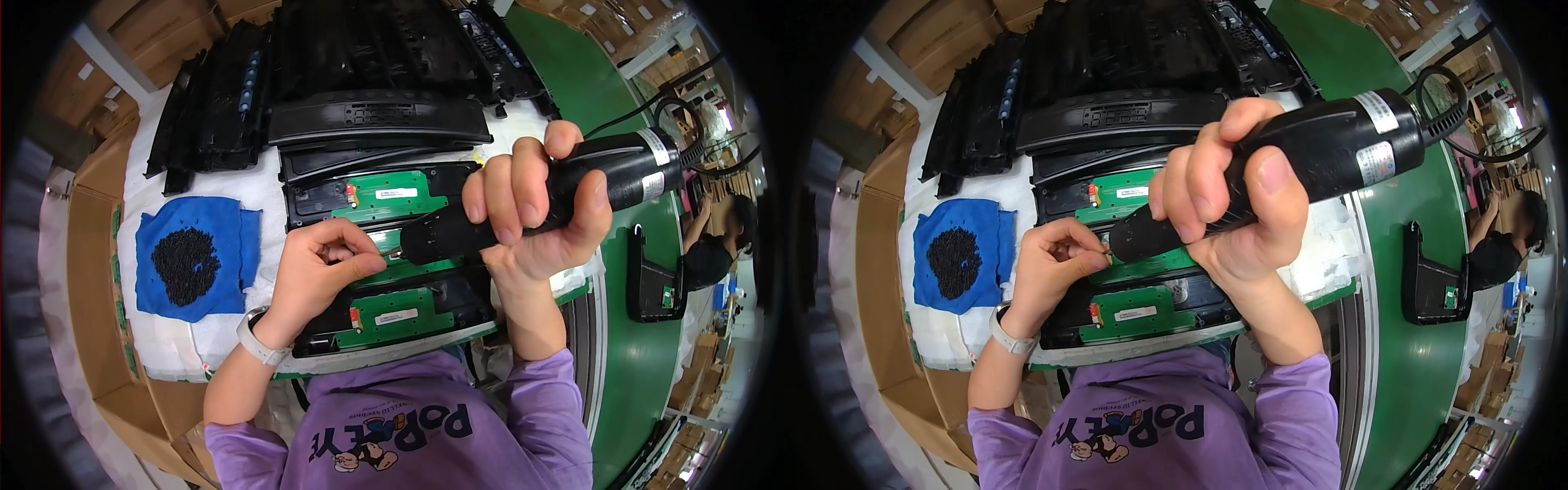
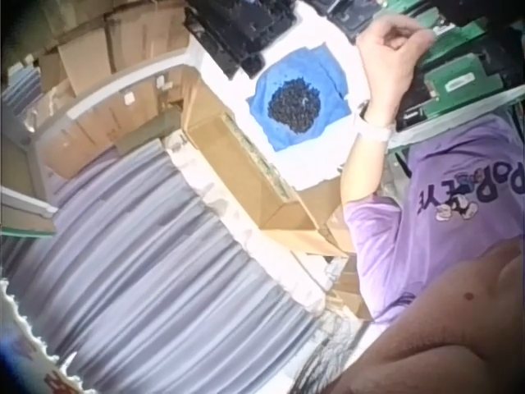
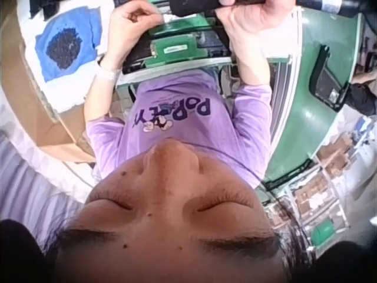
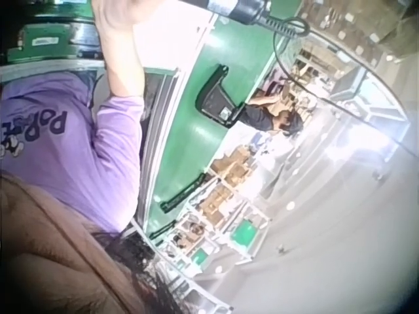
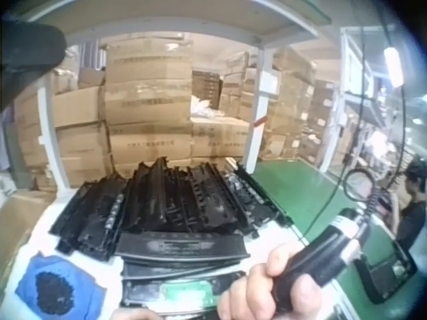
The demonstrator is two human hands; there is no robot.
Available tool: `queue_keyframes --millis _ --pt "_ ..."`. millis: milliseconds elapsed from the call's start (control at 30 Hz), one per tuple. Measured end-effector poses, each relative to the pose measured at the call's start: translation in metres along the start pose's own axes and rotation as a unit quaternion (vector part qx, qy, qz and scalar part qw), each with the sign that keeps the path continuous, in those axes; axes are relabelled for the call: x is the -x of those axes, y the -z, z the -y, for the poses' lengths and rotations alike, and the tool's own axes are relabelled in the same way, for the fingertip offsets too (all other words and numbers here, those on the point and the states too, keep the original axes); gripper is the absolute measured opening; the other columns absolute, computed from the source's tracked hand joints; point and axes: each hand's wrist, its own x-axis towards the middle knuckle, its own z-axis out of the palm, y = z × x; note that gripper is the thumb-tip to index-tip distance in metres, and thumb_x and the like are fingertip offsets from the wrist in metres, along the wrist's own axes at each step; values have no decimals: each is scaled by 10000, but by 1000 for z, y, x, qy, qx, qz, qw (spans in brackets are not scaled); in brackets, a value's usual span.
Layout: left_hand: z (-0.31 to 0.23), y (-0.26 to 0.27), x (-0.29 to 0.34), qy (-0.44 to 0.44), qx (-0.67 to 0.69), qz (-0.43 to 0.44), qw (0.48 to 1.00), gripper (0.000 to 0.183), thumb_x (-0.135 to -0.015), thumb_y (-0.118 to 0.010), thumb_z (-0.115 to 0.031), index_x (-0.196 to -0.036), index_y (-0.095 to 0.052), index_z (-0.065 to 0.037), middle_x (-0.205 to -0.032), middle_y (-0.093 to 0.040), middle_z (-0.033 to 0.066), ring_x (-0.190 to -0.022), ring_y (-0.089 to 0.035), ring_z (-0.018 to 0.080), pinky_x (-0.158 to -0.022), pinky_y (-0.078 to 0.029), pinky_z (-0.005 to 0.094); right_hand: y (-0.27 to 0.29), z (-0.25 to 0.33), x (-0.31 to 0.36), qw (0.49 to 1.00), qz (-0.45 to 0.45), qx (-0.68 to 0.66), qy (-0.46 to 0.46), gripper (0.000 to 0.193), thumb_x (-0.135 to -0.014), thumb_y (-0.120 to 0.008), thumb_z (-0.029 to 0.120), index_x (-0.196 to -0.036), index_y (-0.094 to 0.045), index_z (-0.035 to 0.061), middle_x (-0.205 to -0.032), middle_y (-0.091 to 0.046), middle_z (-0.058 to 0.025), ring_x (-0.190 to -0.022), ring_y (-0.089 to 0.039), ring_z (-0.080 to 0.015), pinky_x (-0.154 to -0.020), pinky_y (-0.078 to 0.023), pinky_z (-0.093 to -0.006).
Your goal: Assembling electronic circuit boards onto plastic toner cartridge housings and securing them with an electric screwdriver.
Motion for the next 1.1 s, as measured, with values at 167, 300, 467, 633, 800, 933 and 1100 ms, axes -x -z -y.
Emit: queue_keyframes --millis 167,300,467,633,800,933,1100 --pt "1 5 1 3 -17 11 1000 72 -737 -677 22 -778 -618 14 -741 -621 22 -643 -548 26 -587 -431 147 0 0 1 1000 10 -1 6 331 -888 -459 352 -1054 -445 66 -590 -460 -24 -438 -444 -141 -517 -430 -335" --pt "3 7 1 8 -19 17 1000 58 -752 -671 -3 -793 -638 19 -745 -628 27 -659 -561 42 -609 -443 161 4 -2 1 999 35 -10 0 335 -889 -460 348 -1065 -447 64 -588 -458 -24 -444 -449 -143 -530 -434 -337" --pt "0 3 2 33 22 28 999 64 -762 -665 -22 -799 -649 28 -741 -643 41 -667 -581 72 -622 -466 194 0 -3 -1 999 46 -3 -4 316 -891 -456 326 -1060 -449 58 -586 -455 -28 -445 -449 -146 -529 -436 -340" --pt "-8 4 3 -156 -247 62 954 48 -717 -660 20 -752 -628 28 -701 -631 68 -638 -598 120 -599 -466 228 -11 -2 -7 994 -76 -7 -74 204 -899 -432 234 -994 -466 56 -571 -442 -28 -426 -440 -148 -490 -432 -336" --pt "-7 7 4 -164 -262 89 947 111 -672 -683 -6 -766 -627 14 -735 -634 63 -656 -591 123 -590 -441 222 -14 -11 -5 991 -89 17 -103 208 -883 -465 233 -979 -457 49 -551 -441 -28 -407 -433 -146 -462 -419 -315" --pt "-28 16 9 -170 -293 -32 940 279 -652 -749 -149 -870 -625 -27 -795 -629 76 -711 -612 162 -621 -465 262 -7 -13 -4 991 19 118 -63 217 -803 -548 122 -941 -444 -10 -540 -456 -46 -401 -433 -124 -428 -388 -255" --pt "-48 71 28 -180 -598 -233 745 294 -718 -695 -193 -908 -605 13 -860 -607 154 -806 -579 306 -704 -456 347 -5 -15 2 973 -1 212 -86 252 -692 -659 24 -885 -500 -4 -587 -524 -40 -430 -474 -83 -416 -374 -205"
